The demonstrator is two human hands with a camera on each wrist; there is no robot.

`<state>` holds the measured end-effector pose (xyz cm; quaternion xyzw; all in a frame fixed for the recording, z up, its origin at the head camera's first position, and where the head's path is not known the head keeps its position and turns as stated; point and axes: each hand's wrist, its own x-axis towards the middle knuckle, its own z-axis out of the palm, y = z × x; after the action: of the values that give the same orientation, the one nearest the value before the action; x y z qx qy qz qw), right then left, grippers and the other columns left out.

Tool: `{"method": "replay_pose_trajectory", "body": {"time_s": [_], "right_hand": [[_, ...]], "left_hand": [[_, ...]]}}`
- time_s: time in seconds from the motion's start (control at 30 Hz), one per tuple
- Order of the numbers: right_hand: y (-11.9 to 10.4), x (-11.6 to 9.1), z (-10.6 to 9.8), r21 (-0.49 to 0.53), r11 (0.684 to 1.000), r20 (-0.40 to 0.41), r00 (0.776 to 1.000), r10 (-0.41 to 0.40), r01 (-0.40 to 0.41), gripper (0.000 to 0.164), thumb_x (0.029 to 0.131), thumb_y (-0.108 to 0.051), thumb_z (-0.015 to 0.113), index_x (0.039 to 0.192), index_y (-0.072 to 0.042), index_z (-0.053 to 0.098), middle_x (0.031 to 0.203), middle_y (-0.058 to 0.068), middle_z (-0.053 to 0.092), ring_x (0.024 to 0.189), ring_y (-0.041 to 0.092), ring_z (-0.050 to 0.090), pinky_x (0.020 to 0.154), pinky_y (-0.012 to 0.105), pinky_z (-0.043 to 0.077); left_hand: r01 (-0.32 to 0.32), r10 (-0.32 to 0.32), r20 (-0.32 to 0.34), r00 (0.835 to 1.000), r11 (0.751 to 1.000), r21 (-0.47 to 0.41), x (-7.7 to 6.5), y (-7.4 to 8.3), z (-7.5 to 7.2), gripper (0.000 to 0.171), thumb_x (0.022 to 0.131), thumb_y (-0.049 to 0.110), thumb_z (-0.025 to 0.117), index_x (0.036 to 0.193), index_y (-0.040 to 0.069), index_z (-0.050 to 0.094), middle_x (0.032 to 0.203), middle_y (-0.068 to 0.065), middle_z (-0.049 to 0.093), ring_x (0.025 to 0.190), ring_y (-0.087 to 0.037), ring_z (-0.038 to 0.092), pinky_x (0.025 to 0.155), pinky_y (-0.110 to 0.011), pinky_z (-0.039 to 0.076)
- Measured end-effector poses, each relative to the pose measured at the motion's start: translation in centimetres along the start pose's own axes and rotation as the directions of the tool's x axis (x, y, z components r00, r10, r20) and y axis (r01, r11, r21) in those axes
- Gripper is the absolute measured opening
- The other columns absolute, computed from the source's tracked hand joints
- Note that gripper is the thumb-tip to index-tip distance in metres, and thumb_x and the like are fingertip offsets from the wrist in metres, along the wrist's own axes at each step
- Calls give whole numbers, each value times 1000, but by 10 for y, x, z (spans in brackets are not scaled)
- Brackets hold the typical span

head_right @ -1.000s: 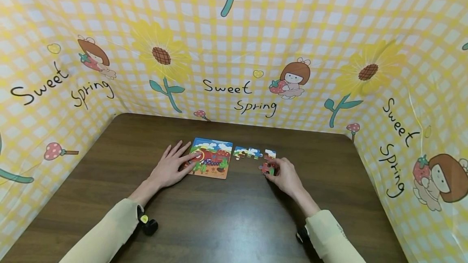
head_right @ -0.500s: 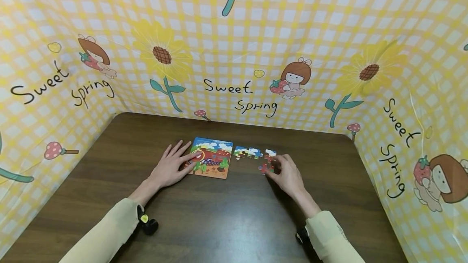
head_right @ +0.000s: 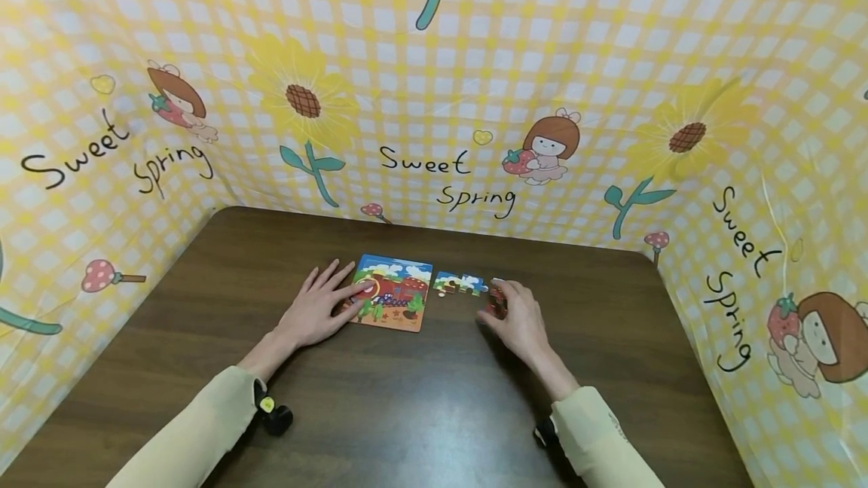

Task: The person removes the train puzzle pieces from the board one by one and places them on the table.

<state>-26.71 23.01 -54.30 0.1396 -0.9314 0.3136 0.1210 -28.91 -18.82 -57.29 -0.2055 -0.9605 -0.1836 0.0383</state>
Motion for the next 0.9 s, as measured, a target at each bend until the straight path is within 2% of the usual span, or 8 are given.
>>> {"method": "replay_pose_trajectory", "body": {"time_s": [0.07, 0.17, 0.37, 0.47, 0.6, 0.63, 0.73, 0.9], "right_hand": [[-18, 0, -3, -8, 1000, 14, 1000, 2, -2, 62, 92, -21, 90, 144, 3, 67, 142, 30, 68, 131, 55, 62, 110, 73, 50], [-26, 5, 3, -6, 1000, 24, 999, -22, 22, 63, 91, -20, 91, 144, 4, 66, 142, 29, 68, 132, 54, 62, 112, 74, 49], [11, 28, 58, 27, 994, 56, 993, -103, 102, 75, 94, -56, 85, 152, -12, 65, 149, 16, 69, 139, 41, 62, 115, 66, 52], [-7, 35, 66, 47, 993, 116, 987, -110, 105, 76, 97, -57, 81, 155, -12, 62, 152, 17, 66, 142, 41, 61, 114, 63, 53], [-48, 39, 69, 121, 989, 173, 979, -109, 89, 71, 99, -45, 83, 156, -7, 61, 153, 23, 64, 141, 46, 59, 112, 65, 54], [-46, 42, 77, 126, 986, 174, 976, -129, 108, 72, 100, -49, 82, 156, -10, 61, 153, 22, 64, 141, 45, 60, 112, 64, 54], [-56, 49, 87, 136, 984, 196, 971, -140, 114, 71, 100, -47, 81, 156, -9, 61, 154, 21, 64, 142, 43, 60, 114, 62, 54], [-87, 58, 82, 153, 986, 224, 970, -99, 65, 65, 97, -30, 87, 152, -3, 64, 150, 21, 66, 137, 42, 62, 113, 62, 54]], "left_hand": [[-1, 1, 3, 1000, 1000, 5, 0, 0, -1, 53, 111, 58, 56, 160, 40, 58, 183, -9, 31, 173, -43, 17, 138, -71, 7], [3, -3, 3, 1000, 1000, 10, 0, 0, -1, 53, 111, 58, 56, 160, 39, 59, 183, -9, 31, 173, -42, 18, 138, -71, 7], [8, -8, 3, 1000, 1000, 12, 0, 0, -3, 54, 111, 58, 56, 160, 39, 58, 183, -9, 32, 172, -42, 18, 138, -71, 8], [2, -2, 3, 1000, 1000, 14, 1, 1, -2, 54, 111, 59, 56, 160, 39, 58, 182, -9, 32, 172, -42, 19, 138, -72, 9], [-3, 3, 3, 1000, 1000, 11, 1, 1, -2, 54, 111, 60, 56, 160, 40, 58, 182, -9, 32, 172, -42, 19, 138, -72, 9], [-3, 3, 2, 1000, 1000, 10, 1, 1, -1, 54, 110, 60, 56, 161, 40, 58, 182, -9, 33, 172, -42, 19, 138, -72, 9], [-4, 4, -1, 1000, 1000, 15, 1, 0, -1, 53, 111, 60, 55, 161, 40, 58, 182, -9, 33, 172, -42, 19, 138, -72, 9], [-4, 4, 6, 1000, 1000, 16, 1, -1, -1, 53, 111, 59, 56, 160, 40, 58, 182, -9, 32, 172, -42, 19, 138, -71, 9]]}}
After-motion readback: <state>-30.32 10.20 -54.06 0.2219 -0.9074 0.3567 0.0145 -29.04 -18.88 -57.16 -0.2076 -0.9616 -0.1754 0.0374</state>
